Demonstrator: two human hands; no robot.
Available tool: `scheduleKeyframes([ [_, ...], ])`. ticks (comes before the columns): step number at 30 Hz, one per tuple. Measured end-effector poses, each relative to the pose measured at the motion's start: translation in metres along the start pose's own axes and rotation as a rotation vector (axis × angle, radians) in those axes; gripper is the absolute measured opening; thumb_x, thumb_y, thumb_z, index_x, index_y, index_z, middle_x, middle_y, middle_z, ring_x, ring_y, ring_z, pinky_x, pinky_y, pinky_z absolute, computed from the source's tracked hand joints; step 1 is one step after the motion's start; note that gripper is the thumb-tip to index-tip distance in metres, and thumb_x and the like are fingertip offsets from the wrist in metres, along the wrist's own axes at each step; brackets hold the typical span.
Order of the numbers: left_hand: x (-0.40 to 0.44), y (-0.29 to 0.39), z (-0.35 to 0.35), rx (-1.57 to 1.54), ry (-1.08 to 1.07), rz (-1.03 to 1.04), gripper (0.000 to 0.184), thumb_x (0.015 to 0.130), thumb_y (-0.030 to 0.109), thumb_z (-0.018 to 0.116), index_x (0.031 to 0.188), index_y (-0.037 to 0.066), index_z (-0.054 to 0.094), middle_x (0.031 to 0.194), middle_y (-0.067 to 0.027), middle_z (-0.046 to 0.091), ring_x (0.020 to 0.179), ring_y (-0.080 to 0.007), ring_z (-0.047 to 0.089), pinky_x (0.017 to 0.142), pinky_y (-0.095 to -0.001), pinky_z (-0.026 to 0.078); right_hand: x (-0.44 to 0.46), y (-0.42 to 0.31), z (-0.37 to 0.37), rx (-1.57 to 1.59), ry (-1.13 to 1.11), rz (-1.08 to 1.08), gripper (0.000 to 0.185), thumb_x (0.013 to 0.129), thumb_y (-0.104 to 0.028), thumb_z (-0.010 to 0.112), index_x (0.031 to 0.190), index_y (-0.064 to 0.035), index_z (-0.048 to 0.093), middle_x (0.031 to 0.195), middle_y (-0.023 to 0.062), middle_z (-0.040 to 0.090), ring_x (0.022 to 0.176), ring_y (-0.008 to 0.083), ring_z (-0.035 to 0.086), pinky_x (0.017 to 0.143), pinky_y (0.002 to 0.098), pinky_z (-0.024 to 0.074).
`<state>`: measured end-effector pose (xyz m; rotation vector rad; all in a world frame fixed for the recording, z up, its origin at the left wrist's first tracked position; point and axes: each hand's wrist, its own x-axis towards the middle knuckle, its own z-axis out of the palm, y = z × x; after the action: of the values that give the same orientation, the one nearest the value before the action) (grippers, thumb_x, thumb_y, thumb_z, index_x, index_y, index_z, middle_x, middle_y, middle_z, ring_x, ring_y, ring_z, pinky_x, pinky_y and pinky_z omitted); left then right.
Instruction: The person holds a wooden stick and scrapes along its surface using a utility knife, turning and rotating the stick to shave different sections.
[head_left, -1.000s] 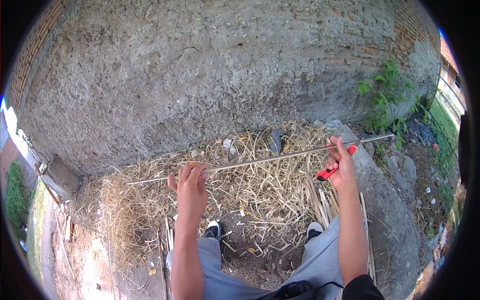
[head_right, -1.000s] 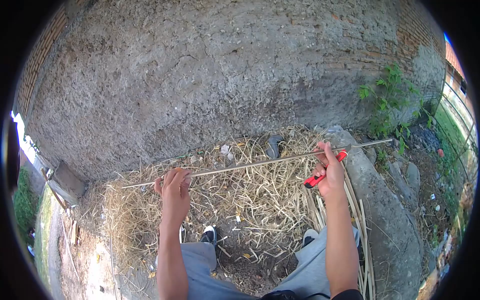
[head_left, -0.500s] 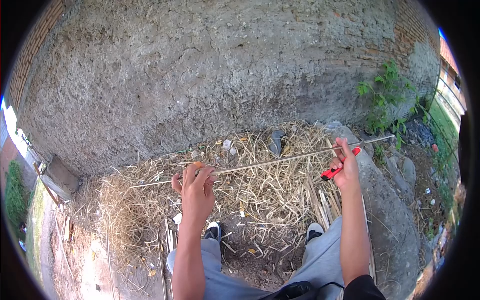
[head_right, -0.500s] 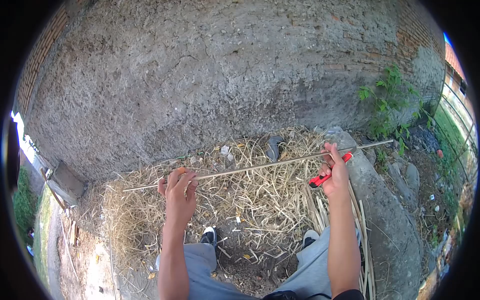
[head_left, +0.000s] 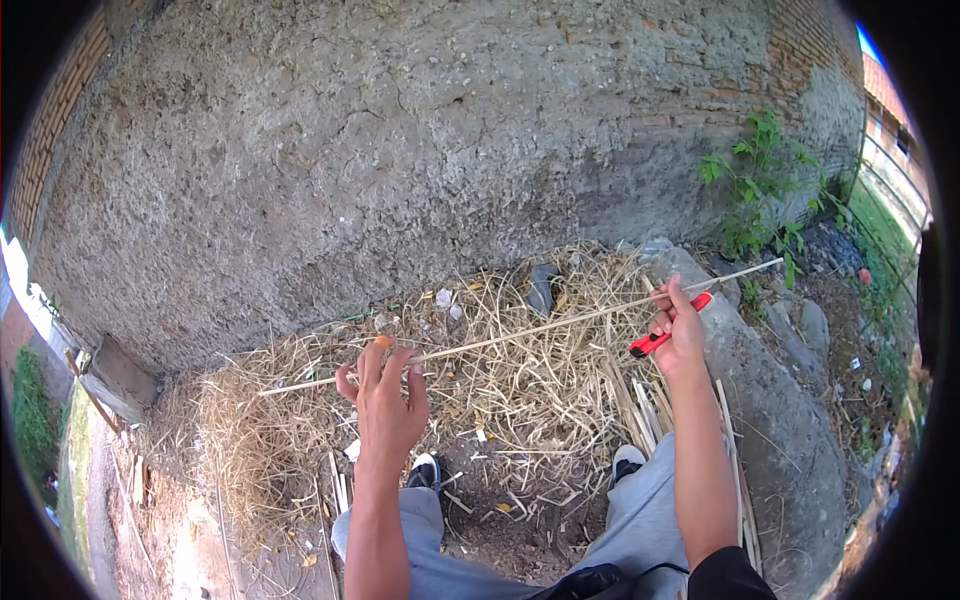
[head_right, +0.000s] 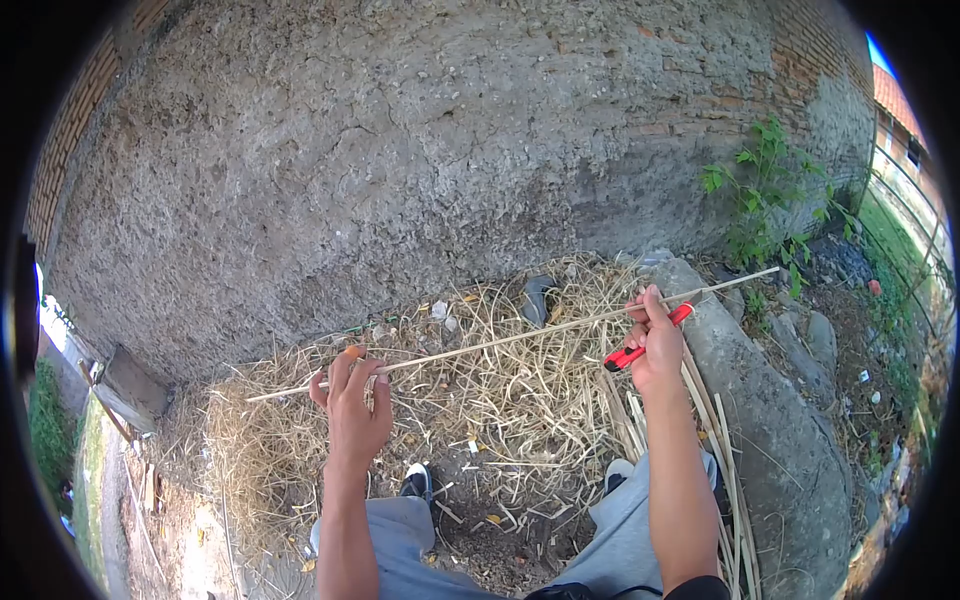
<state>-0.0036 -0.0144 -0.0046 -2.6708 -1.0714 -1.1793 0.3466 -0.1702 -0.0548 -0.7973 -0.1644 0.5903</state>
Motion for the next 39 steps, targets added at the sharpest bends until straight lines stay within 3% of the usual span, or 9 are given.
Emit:
scheduleKeyframes([
  [10,-0.001,0.003,0.003,0.036,-0.034,0.020,0.027,0.086,0.011,0.063,0.112,0.007,0.064,0.124,-0.0126,0.055,0.124,-0.0280,0.049,0.109,-0.0522,0.016,0.000,-0.002,0.001,0.037,0.017,-0.005,0.024,0.096,-0.033,0.064,0.088,-0.0111,0.059,0.079,-0.0001,0.062,0.047,0.0039,0.035,0.048,0.0224,0.0327],
  [16,-0.005,0.028,0.002,0.137,0.189,0.194,0.038,0.086,0.023,0.069,0.120,0.008,0.062,0.123,-0.0118,0.059,0.124,-0.0261,0.052,0.111,-0.0492,0.011,-0.003,-0.001,0.003,0.043,-0.018,0.012,0.023,0.096,-0.032,0.064,0.087,-0.0111,0.059,0.080,0.0001,0.063,0.046,0.0037,0.035,0.048,0.0223,0.0328],
  [19,-0.006,0.036,0.009,0.083,0.122,0.216,0.038,0.087,0.025,0.069,0.121,0.008,0.061,0.122,-0.0100,0.060,0.123,-0.0250,0.053,0.109,-0.0490,0.014,-0.006,0.001,0.006,0.038,-0.025,0.034,0.023,0.096,-0.032,0.063,0.087,-0.0109,0.059,0.080,0.0000,0.063,0.046,0.0035,0.035,0.048,0.0222,0.0327],
  [23,-0.002,0.041,0.021,-0.034,0.042,0.185,0.037,0.087,0.018,0.070,0.120,0.006,0.061,0.113,-0.0103,0.063,0.109,-0.0261,0.060,0.107,-0.0493,0.020,-0.007,0.005,0.007,0.000,-0.040,0.048,0.023,0.096,-0.032,0.063,0.087,-0.0112,0.060,0.081,-0.0002,0.063,0.046,0.0033,0.035,0.048,0.0222,0.0326],
  [24,0.001,0.043,0.022,-0.049,0.082,0.186,0.026,0.088,0.016,0.068,0.112,0.007,0.065,0.102,-0.0100,0.066,0.090,-0.0266,0.063,0.098,-0.0451,0.032,-0.007,0.006,0.007,0.005,-0.049,0.045,0.023,0.096,-0.034,0.063,0.087,-0.0119,0.061,0.081,0.0002,0.064,0.045,0.0033,0.035,0.047,0.0219,0.0324],
  [27,-0.001,0.028,0.031,-0.265,-0.105,0.102,0.014,0.089,0.014,0.067,0.101,0.008,0.069,0.088,-0.0087,0.068,0.074,-0.0278,0.061,0.083,-0.0398,0.041,-0.009,0.007,0.008,0.015,-0.066,0.052,0.023,0.096,-0.034,0.063,0.089,-0.0119,0.061,0.083,0.0003,0.065,0.045,0.0034,0.035,0.047,0.0220,0.0322],
  [29,-0.001,0.029,0.034,-0.272,-0.070,0.094,0.011,0.089,0.013,0.066,0.097,0.007,0.070,0.084,-0.0083,0.067,0.070,-0.0282,0.060,0.077,-0.0385,0.042,-0.011,0.005,0.009,0.023,-0.073,0.059,0.023,0.096,-0.033,0.063,0.090,-0.0112,0.061,0.083,-0.0001,0.064,0.046,0.0035,0.034,0.048,0.0224,0.0323],
  [35,-0.001,0.027,0.031,-0.307,-0.093,0.009,0.008,0.090,0.015,0.065,0.090,0.009,0.070,0.080,-0.0063,0.067,0.069,-0.0285,0.060,0.072,-0.0376,0.042,-0.019,0.000,0.014,-0.056,-0.069,0.111,0.032,0.094,-0.040,0.064,0.106,-0.0100,0.063,0.087,0.0015,0.065,0.046,0.0036,0.033,0.049,0.0229,0.0321],
  [39,-0.001,0.016,0.024,-0.231,-0.094,0.004,0.007,0.089,0.012,0.064,0.090,0.009,0.070,0.080,-0.0078,0.068,0.067,-0.0289,0.059,0.073,-0.0377,0.042,-0.022,-0.005,0.017,-0.021,-0.059,0.205,0.055,0.092,-0.048,0.064,0.130,-0.0105,0.051,0.092,0.0061,0.068,0.046,0.0034,0.033,0.048,0.0224,0.0321],
])
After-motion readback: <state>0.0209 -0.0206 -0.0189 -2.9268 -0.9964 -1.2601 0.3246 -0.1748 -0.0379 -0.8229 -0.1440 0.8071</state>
